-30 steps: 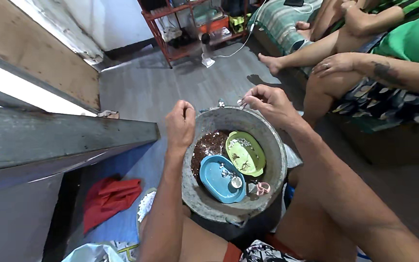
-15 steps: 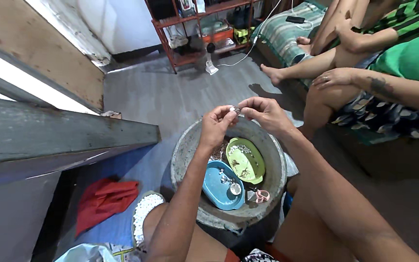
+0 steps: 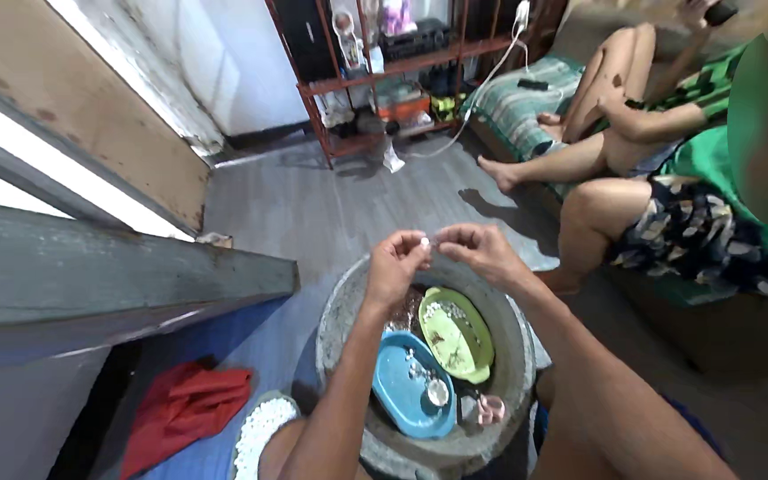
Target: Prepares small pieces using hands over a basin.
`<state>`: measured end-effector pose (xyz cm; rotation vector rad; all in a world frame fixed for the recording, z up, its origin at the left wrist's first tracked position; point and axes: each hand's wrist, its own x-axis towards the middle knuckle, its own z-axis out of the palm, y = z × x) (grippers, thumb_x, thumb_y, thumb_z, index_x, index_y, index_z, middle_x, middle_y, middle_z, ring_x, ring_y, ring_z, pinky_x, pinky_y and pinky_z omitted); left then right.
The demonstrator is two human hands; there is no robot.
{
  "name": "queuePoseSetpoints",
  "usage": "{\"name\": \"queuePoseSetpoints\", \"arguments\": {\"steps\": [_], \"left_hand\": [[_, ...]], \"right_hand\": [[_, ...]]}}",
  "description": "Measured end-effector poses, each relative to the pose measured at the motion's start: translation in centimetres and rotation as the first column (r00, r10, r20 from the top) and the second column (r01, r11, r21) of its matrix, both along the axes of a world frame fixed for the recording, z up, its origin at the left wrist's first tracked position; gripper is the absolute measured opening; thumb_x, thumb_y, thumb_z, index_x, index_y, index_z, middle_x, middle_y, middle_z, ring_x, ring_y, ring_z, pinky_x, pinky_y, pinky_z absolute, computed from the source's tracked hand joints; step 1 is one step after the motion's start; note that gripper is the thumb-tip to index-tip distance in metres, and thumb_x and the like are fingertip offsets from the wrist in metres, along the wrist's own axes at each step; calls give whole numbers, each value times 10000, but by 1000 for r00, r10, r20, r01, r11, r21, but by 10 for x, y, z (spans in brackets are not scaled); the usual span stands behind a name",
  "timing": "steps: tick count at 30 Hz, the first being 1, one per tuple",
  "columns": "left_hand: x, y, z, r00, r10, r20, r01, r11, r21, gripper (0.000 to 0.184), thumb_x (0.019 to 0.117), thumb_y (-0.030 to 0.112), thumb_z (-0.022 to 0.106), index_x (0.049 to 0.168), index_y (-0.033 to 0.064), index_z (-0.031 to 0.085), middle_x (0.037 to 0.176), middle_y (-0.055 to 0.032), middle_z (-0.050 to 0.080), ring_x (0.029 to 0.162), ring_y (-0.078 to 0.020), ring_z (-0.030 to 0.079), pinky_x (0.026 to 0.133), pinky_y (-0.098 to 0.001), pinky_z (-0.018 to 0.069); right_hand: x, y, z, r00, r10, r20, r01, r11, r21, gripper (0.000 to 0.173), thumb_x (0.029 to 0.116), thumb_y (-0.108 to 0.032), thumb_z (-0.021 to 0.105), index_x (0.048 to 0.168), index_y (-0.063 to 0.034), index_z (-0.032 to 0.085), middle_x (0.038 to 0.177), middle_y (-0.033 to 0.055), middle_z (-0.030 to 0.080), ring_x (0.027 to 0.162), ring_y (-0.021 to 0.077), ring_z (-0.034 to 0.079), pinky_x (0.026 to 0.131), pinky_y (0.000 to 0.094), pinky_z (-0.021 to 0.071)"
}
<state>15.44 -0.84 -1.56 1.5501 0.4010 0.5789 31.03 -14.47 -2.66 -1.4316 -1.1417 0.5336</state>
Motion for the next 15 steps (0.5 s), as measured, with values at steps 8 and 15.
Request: {"name": "queuePoseSetpoints", "arguments": {"steps": [8, 15], "left_hand": [[2, -3, 1, 1000, 14, 2, -14, 999, 29, 181, 984, 44, 651, 1136, -46, 693, 947, -142, 738, 801, -233, 736, 758, -389, 647], [-3, -1, -1, 998, -57, 24, 57, 998, 29, 173, 995, 86, 663, 1101, -43, 713, 944, -140, 740, 805, -228, 733, 763, -379, 643]], "right_hand": [[-5, 4, 0, 1000, 17, 15, -15, 997, -79, 249, 988, -302, 703, 1125, -108, 778, 977, -5, 771, 852, 87, 720, 813, 286, 607], [-10, 5, -2, 996, -11, -83, 0, 992, -128, 221, 988, -280, 690, 1058, -88, 774, 891, 5, 753, 779, 92, 702, 760, 284, 597]]}}
